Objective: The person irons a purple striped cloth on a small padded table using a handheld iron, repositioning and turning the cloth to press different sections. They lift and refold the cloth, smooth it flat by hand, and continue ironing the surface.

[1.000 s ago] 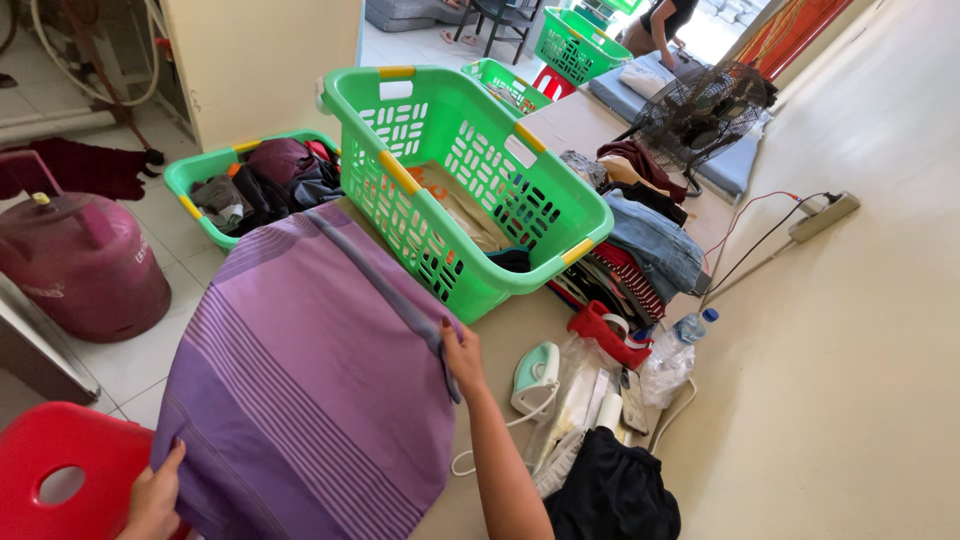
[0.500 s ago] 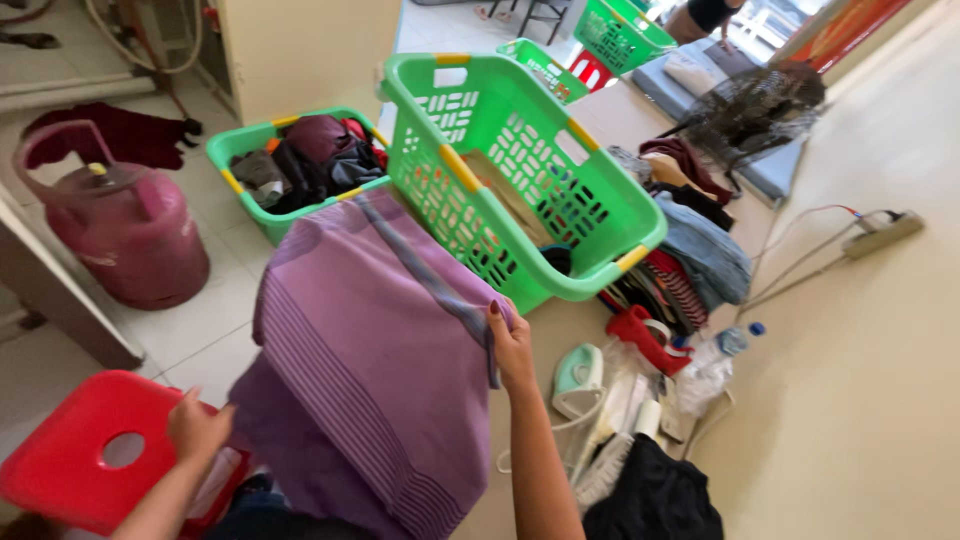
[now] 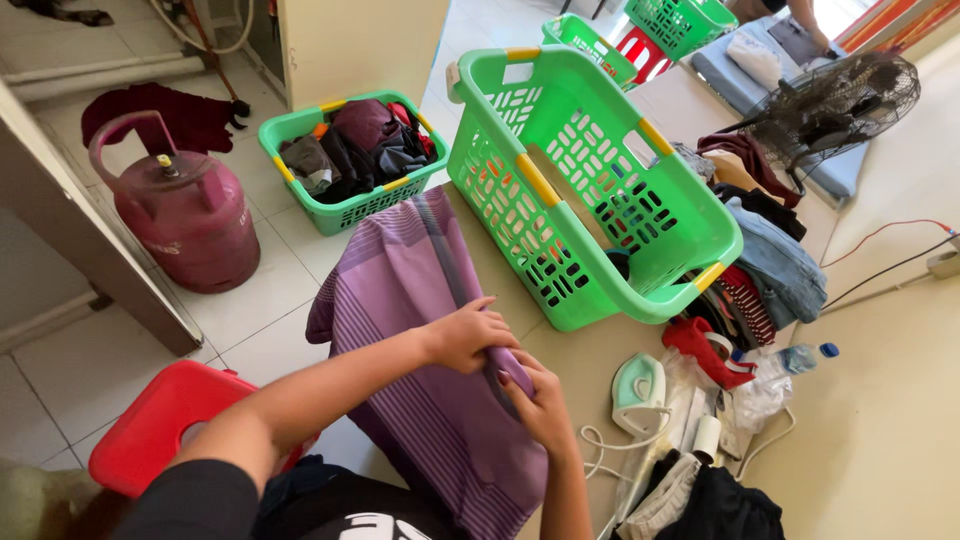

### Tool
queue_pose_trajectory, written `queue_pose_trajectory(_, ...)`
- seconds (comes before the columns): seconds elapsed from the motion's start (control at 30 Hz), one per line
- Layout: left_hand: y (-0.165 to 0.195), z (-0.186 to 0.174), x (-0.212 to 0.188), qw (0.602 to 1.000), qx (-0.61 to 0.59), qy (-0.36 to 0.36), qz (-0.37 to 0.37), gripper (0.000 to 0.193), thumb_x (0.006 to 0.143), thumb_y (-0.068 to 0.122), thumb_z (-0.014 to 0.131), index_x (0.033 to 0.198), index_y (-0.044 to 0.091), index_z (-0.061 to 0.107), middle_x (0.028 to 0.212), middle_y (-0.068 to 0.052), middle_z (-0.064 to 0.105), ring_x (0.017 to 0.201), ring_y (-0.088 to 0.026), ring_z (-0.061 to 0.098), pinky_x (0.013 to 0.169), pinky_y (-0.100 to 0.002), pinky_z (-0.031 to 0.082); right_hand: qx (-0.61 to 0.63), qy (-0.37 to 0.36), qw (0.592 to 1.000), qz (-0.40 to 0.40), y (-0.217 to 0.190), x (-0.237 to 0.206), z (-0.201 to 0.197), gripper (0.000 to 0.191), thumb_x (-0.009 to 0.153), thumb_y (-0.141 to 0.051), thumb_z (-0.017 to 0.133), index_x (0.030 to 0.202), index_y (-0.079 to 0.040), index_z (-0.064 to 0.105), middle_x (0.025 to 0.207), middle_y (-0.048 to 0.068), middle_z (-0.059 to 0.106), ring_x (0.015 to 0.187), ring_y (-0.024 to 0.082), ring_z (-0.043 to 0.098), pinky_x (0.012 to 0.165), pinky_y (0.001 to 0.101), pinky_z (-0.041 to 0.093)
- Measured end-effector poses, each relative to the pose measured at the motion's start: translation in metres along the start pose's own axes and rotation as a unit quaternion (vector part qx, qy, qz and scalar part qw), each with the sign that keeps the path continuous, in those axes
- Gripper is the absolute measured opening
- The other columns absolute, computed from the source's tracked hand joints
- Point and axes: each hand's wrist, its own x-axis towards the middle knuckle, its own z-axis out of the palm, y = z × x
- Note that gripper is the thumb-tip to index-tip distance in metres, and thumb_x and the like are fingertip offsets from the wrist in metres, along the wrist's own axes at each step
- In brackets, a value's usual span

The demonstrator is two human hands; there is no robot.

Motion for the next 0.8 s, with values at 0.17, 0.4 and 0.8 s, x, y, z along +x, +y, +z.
queue_pose_trajectory(0.17, -0.071, 0.015, -0.003, 0.998, -0.003, -0.061, -0.002, 0.04, 0.068, 0.024, 0.074, 0.107, 0.016, 0.071, 0.102, -0.004, 0.073, 0.104, -0.024, 0.069, 0.11, -0.061, 0.036, -0.037, 0.091, 0.995, 0.036, -0.019, -0.03, -0.015, 0.021, 0.092, -0.011, 0.064, 0.098, 0.009, 0.068, 0.114, 0.013, 0.075, 0.093, 0.02, 0.07, 0.084, 0.0291, 0.053)
queue_pose_trajectory(0.4, -0.158, 0.019, -0.021, 0.994, 0.081, -0.067, -0.005, 0.026, 0.064, 0.034, 0.073, 0.083, 0.016, 0.07, 0.084, -0.004, 0.07, 0.093, -0.027, 0.068, 0.096, -0.052, 0.044, -0.058, 0.239, 0.963, 0.107, -0.014, -0.085, -0.023, 0.022, 0.092, -0.008, 0.064, 0.103, 0.01, 0.072, 0.111, 0.014, 0.077, 0.099, 0.021, 0.071, 0.089, 0.028, 0.051)
queue_pose_trajectory(0.8, -0.205, -0.008, -0.068, 0.943, 0.242, -0.147, -0.176, 0.038, 0.057, 0.029, 0.081, 0.094, 0.02, 0.076, 0.093, -0.005, 0.073, 0.109, -0.027, 0.064, 0.109, -0.062, 0.033, -0.061, 0.438, 0.894, 0.068, 0.012, -0.178, -0.065, 0.026, 0.104, -0.013, 0.065, 0.111, 0.012, 0.072, 0.116, 0.02, 0.073, 0.105, 0.02, 0.07, 0.102, 0.028, 0.05)
